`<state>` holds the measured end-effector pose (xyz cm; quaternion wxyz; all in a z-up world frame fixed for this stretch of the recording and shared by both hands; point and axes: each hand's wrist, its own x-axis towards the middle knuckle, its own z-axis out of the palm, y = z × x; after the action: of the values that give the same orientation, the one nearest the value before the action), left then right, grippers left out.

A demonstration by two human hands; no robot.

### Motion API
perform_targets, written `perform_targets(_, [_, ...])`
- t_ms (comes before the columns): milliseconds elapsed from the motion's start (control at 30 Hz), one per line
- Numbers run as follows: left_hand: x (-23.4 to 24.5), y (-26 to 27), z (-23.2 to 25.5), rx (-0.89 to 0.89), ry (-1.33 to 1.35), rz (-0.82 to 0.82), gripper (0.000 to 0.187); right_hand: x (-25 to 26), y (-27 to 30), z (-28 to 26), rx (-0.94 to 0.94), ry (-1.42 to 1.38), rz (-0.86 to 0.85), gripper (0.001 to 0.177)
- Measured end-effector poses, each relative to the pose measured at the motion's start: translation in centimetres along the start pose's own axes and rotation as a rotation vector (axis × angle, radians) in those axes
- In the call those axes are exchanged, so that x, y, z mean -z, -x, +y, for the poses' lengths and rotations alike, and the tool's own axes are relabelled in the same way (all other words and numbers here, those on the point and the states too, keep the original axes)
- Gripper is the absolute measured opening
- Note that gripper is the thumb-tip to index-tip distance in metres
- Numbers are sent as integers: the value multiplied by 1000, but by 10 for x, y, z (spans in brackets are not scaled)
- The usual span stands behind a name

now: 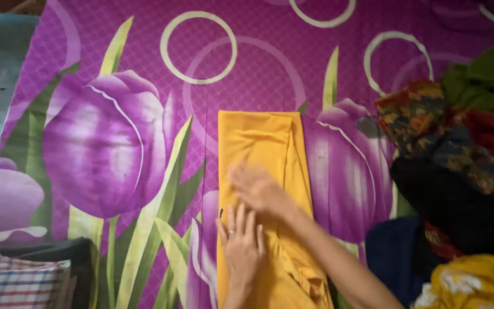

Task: Fold a yellow shirt on a bed.

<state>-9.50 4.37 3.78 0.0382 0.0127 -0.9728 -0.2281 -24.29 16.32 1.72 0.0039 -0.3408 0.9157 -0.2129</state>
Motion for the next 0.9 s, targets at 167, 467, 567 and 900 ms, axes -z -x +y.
perform_targets(167, [5,-10,-2,7,-52,154,65,18,-55,-5,100,119,-73,65])
perform_targets(467, [-18,-26,-15,-15,-51,335,81,32,-144,73,-91,-7,148,56])
perform_targets(567, [-9,-68,-18,5,28,292,58,45,-103,96,-225,-32,488,38])
perform_targets(900, [-18,-221,-29,-134,55,244,58,37,-56,155,-584,-259,768,22])
